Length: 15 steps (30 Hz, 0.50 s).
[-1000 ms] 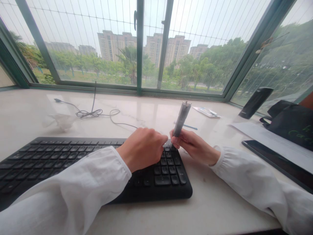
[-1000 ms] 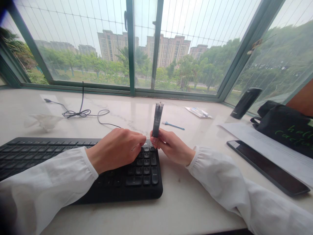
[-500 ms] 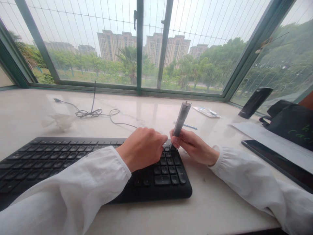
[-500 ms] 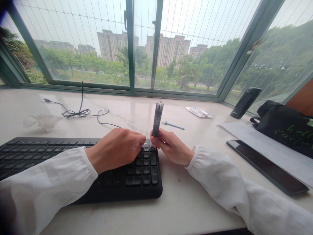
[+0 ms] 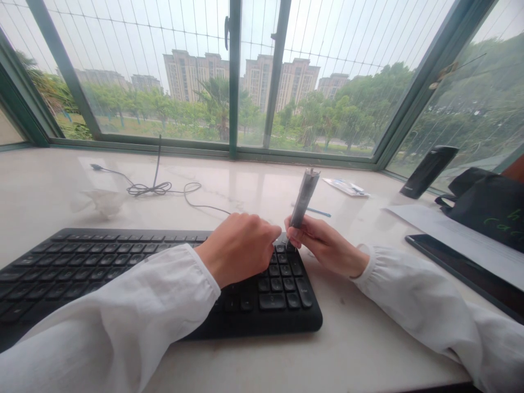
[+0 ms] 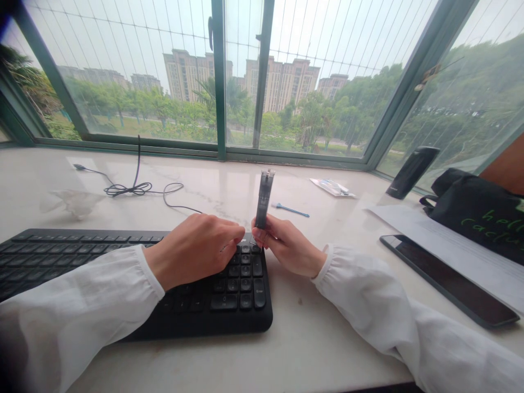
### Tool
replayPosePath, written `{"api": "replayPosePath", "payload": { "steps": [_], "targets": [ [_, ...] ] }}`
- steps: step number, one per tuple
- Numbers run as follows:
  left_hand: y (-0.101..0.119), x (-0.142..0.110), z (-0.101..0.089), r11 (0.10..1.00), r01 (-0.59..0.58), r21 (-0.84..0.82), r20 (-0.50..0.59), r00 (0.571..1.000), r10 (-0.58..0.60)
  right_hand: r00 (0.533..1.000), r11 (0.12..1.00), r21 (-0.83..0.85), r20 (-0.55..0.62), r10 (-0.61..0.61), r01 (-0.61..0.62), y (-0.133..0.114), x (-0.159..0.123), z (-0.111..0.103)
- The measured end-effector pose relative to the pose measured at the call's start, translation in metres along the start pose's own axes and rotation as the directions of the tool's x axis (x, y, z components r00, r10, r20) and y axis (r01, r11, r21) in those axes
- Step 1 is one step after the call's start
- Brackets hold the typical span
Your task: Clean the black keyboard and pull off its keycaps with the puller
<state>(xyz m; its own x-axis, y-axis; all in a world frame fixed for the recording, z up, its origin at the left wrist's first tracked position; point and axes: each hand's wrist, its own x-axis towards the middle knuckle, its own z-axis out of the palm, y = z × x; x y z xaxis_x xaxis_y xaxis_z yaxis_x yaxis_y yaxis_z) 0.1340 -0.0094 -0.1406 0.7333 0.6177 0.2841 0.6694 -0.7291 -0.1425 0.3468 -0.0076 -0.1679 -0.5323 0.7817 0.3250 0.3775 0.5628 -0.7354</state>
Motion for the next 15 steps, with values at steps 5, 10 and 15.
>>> {"api": "replayPosePath", "payload": {
  "steps": [5, 10, 15],
  "targets": [
    [-0.0002, 0.0006, 0.0005, 1.0, -0.003, -0.002, -0.005, 1.0, 0.003, 1.0, 1.0, 0.003, -0.003, 0.012, -0.012, 0.0001, 0.0003, 0.0],
    [-0.0001, 0.001, 0.0002, 1.0, -0.002, 0.002, -0.006, 1.0, 0.002, 1.0, 1.0, 0.002, -0.003, 0.021, -0.021, -0.0009, 0.0008, 0.0004],
    [0.0006, 0.0004, -0.0014, 1.0, -0.004, -0.004, 0.0, 1.0, 0.004, 0.999, 1.0, -0.005, -0.009, 0.031, -0.031, -0.0034, 0.0006, 0.0005]
  ]
}}
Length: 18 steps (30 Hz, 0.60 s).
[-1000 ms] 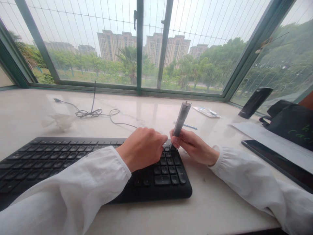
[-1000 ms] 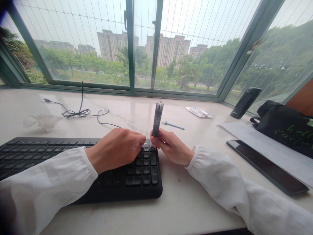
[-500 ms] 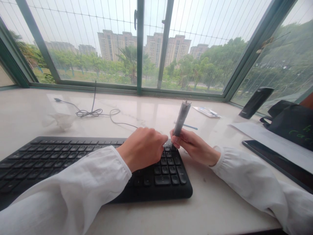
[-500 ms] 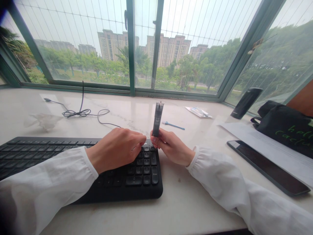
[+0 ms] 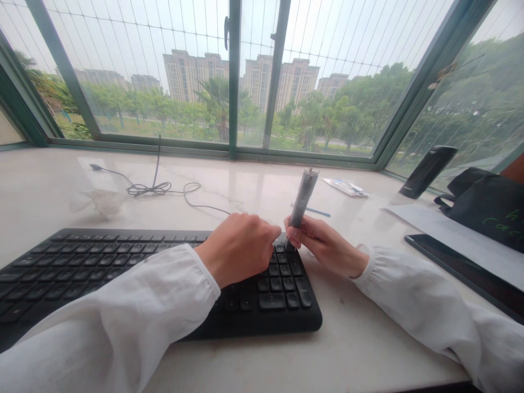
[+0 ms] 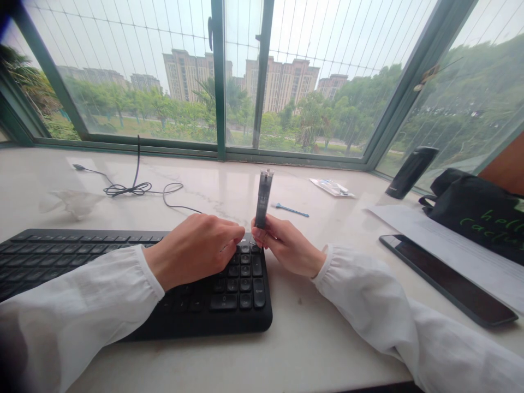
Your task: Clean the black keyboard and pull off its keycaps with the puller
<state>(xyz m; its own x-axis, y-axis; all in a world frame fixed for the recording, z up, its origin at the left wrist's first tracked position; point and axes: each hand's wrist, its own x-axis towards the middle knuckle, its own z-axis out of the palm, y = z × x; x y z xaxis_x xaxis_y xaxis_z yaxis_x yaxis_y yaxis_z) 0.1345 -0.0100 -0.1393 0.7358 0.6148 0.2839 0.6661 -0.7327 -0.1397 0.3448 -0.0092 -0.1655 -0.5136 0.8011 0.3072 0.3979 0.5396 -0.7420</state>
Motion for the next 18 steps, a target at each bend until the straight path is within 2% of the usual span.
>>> {"api": "replayPosePath", "payload": {
  "steps": [18],
  "targets": [
    [0.0, 0.0001, 0.0001, 1.0, -0.001, -0.002, 0.004, 1.0, 0.001, 1.0, 1.0, 0.024, 0.002, -0.007, 0.007, 0.0009, -0.0003, 0.0002]
  ]
}}
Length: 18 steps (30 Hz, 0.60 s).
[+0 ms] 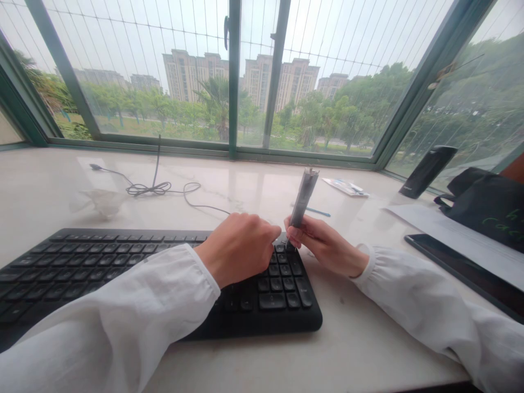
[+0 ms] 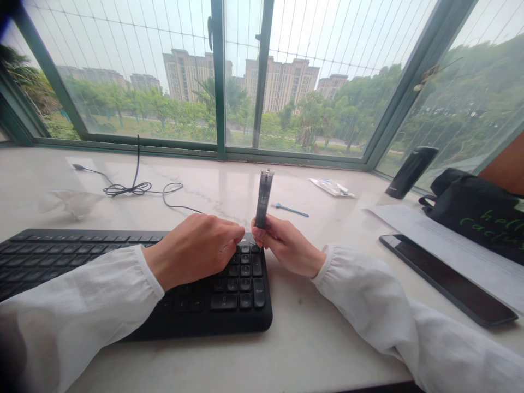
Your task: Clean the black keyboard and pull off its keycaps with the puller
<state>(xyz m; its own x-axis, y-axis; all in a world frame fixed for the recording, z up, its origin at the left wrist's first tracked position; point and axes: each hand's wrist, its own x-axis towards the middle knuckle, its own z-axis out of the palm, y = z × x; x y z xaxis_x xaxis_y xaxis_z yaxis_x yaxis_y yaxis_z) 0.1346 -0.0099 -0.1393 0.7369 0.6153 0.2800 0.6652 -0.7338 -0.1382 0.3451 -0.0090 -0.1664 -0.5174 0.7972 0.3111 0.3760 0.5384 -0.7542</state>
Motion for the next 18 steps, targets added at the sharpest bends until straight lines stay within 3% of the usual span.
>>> {"api": "replayPosePath", "payload": {
  "steps": [18],
  "targets": [
    [0.0003, -0.0001, -0.0016, 1.0, 0.01, -0.027, 0.016, 1.0, -0.009, 0.999, 0.997, -0.072, 0.003, -0.04, 0.041, 0.0007, 0.0004, -0.0003]
  ]
}}
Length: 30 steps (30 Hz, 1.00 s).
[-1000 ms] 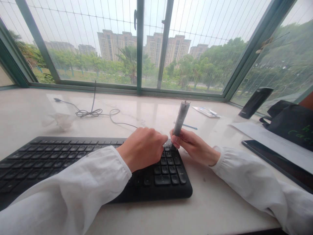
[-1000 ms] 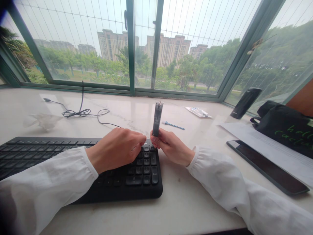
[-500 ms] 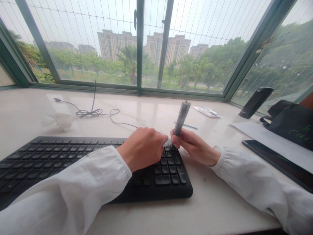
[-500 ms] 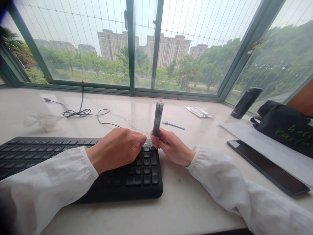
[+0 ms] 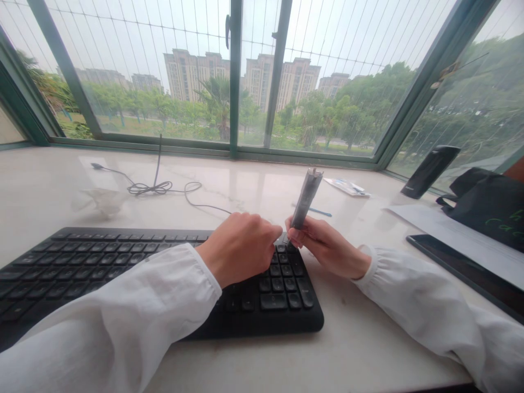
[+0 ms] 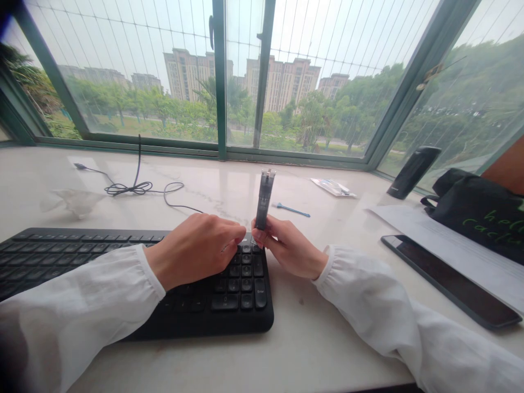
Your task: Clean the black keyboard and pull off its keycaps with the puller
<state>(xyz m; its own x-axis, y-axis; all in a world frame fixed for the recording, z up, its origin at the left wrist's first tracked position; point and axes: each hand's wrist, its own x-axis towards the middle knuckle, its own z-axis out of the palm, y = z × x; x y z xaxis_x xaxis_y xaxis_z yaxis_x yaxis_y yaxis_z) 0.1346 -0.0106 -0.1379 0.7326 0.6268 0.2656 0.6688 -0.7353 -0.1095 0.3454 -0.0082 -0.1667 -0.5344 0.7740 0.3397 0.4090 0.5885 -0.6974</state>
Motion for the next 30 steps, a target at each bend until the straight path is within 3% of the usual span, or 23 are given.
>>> {"api": "replayPosePath", "payload": {
  "steps": [11, 30],
  "targets": [
    [-0.0003, -0.0001, -0.0001, 1.0, 0.013, 0.012, -0.005, 1.0, -0.013, 0.999, 0.997, 0.068, -0.025, 0.027, -0.025, -0.0013, 0.0005, 0.0011],
    [-0.0008, -0.0001, 0.0022, 0.999, 0.033, -0.03, -0.009, 0.999, -0.034, 1.0, 0.999, -0.027, 0.0, -0.023, 0.023, -0.002, -0.0003, -0.0007]
  ]
}}
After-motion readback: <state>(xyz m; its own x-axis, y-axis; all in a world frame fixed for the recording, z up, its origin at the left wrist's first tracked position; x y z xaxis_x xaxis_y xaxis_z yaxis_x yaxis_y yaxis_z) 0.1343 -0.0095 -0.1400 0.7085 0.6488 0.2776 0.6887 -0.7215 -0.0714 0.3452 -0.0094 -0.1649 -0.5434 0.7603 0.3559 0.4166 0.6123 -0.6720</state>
